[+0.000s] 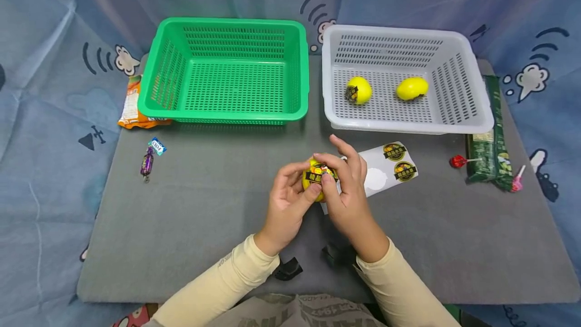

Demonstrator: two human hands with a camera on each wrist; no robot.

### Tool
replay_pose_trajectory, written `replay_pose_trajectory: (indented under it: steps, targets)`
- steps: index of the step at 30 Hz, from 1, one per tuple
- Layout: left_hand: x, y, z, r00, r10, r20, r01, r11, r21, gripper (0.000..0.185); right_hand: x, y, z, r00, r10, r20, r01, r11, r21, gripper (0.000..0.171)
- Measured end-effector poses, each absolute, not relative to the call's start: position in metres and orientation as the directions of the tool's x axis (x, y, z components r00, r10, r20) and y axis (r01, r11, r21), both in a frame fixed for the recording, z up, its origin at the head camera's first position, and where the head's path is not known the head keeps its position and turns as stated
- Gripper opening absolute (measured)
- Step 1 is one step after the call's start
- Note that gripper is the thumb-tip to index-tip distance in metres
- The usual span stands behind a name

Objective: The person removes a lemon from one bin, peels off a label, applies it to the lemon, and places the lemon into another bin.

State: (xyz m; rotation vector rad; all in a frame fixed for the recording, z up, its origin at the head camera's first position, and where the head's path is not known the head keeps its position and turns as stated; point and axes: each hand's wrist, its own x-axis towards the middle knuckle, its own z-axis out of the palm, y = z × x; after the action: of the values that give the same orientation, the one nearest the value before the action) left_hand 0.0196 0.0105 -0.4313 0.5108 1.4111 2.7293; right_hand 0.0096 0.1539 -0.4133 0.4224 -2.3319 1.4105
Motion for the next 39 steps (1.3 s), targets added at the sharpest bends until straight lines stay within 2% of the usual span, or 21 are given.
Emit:
replay_pose_trajectory:
  steps: [5, 9, 12, 18, 25, 31, 39]
  targets:
    - [0.019, 0.012, -0.433, -0.931, 0.168, 0.325, 0.173, -0.580, 0.796, 0.028, 0.005, 0.160, -0.416, -0.897, -0.089, 0.434, -0.412, 0.528, -0.742, 0.049]
    - [0.016, 0.011, -0.432, -0.936, 0.161, 0.312, 0.162, -0.590, 0.791, 0.033, 0.006, 0.164, -0.413, -0.916, -0.125, 0.380, -0.390, 0.491, -0.779, 0.069]
    - [0.013, 0.009, -0.430, -0.944, 0.157, 0.290, 0.138, -0.612, 0.779, 0.037, 0.007, 0.164, -0.411, -0.924, -0.140, 0.355, -0.379, 0.439, -0.814, 0.074]
    - [0.014, 0.009, -0.431, -0.967, 0.183, 0.177, 0.020, -0.638, 0.770, 0.039, 0.006, 0.161, -0.416, -0.927, -0.162, 0.340, -0.376, 0.409, -0.831, 0.073]
    - [0.015, 0.007, -0.433, -0.975, 0.190, 0.116, -0.033, -0.641, 0.766, 0.042, 0.004, 0.162, -0.415, -0.926, -0.128, 0.356, -0.373, 0.459, -0.806, 0.048]
    - [0.014, 0.007, -0.433, -0.976, 0.186, 0.109, -0.031, -0.620, 0.784, 0.048, 0.006, 0.161, -0.413, -0.869, -0.171, 0.464, -0.485, 0.480, -0.731, 0.038]
    - [0.017, 0.007, -0.435, -0.973, 0.193, 0.124, -0.021, -0.614, 0.789, 0.045, -0.003, 0.161, -0.424, -0.784, -0.271, 0.558, -0.595, 0.584, -0.552, 0.048]
